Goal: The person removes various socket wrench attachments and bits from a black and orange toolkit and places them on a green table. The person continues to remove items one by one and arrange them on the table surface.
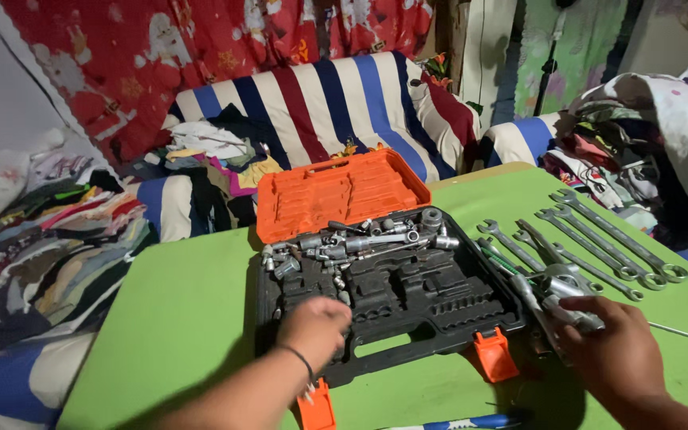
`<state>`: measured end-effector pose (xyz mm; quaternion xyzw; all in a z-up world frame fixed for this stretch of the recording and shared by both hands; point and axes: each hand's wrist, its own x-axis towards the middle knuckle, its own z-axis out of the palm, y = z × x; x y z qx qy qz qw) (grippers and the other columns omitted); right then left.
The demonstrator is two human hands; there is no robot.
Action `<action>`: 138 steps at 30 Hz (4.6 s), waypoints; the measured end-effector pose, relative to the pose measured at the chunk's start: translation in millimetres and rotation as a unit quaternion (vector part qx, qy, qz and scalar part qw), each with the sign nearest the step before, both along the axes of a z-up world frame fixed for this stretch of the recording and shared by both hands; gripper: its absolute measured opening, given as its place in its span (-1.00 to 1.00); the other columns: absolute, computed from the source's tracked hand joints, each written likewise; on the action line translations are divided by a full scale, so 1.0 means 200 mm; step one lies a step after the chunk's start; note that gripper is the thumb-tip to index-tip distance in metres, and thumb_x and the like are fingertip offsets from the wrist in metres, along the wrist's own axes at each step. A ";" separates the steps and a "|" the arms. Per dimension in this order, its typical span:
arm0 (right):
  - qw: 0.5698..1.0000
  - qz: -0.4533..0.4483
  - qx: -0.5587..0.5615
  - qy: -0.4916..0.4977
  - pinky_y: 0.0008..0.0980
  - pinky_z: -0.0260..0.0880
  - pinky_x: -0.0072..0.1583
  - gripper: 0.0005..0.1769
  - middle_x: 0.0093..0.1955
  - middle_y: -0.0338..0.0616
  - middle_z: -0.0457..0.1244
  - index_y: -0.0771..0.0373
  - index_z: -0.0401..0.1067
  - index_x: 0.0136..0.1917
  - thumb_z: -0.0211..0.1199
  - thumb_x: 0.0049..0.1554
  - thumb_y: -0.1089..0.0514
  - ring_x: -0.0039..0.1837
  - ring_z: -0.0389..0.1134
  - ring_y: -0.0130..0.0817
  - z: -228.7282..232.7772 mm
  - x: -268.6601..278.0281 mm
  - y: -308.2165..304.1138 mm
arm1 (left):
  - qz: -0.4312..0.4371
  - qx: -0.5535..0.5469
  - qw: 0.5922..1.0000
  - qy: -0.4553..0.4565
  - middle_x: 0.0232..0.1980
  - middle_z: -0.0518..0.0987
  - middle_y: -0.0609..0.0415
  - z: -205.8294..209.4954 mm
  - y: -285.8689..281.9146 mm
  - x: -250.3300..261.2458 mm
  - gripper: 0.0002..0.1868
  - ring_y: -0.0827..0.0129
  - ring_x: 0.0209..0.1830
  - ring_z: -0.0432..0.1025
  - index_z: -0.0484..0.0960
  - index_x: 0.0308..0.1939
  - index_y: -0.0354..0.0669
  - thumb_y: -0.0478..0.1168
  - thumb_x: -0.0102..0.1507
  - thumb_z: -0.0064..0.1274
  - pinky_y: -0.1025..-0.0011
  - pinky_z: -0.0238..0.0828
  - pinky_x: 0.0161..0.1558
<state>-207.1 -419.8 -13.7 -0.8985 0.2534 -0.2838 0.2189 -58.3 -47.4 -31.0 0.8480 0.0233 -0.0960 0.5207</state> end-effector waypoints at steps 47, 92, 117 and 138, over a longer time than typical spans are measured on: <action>0.834 0.198 0.477 0.193 -0.39 0.31 -0.19 -0.53 -0.19 -0.15 0.44 0.18 0.48 0.14 0.51 0.07 -0.07 -0.22 0.36 -0.38 0.09 0.10 0.37 | -0.117 -0.125 0.983 0.066 -0.26 0.71 0.14 0.17 -0.49 -0.23 -0.74 0.47 -0.46 0.56 0.67 -0.09 -0.15 -0.16 0.20 0.25 0.49 0.50 -0.34; 0.901 0.325 0.171 0.232 -0.34 0.49 0.03 -0.37 0.15 -0.21 0.20 -0.14 0.41 0.35 0.50 0.02 0.04 -0.06 0.40 -0.31 0.27 0.31 0.64 | -0.039 0.415 0.900 -0.129 0.38 0.41 -0.07 0.40 0.40 0.66 -0.27 0.04 0.38 0.35 0.34 0.41 0.08 -0.01 0.19 0.27 0.18 0.31 0.34; 0.879 0.328 0.221 0.266 -0.46 0.49 0.18 -0.47 0.12 -0.31 0.35 -0.06 0.46 0.30 0.46 0.05 0.08 0.13 0.43 -0.47 0.19 0.39 0.67 | -0.147 0.499 0.831 -0.197 0.29 0.40 -0.15 0.30 0.29 0.62 -0.58 -0.06 0.18 0.47 0.52 0.18 0.00 -0.39 0.25 -0.10 0.07 0.45 0.14; 0.877 0.398 0.073 0.258 -0.38 0.43 0.29 -0.44 0.26 -0.31 0.29 -0.11 0.49 0.32 0.45 0.03 -0.04 0.29 0.38 -0.33 0.18 0.41 0.65 | 0.187 -0.273 0.902 0.276 -0.40 0.64 0.15 0.06 0.48 0.92 -0.84 0.42 -0.53 0.39 0.62 -0.22 -0.02 -0.13 0.38 -0.04 0.33 0.31 -0.53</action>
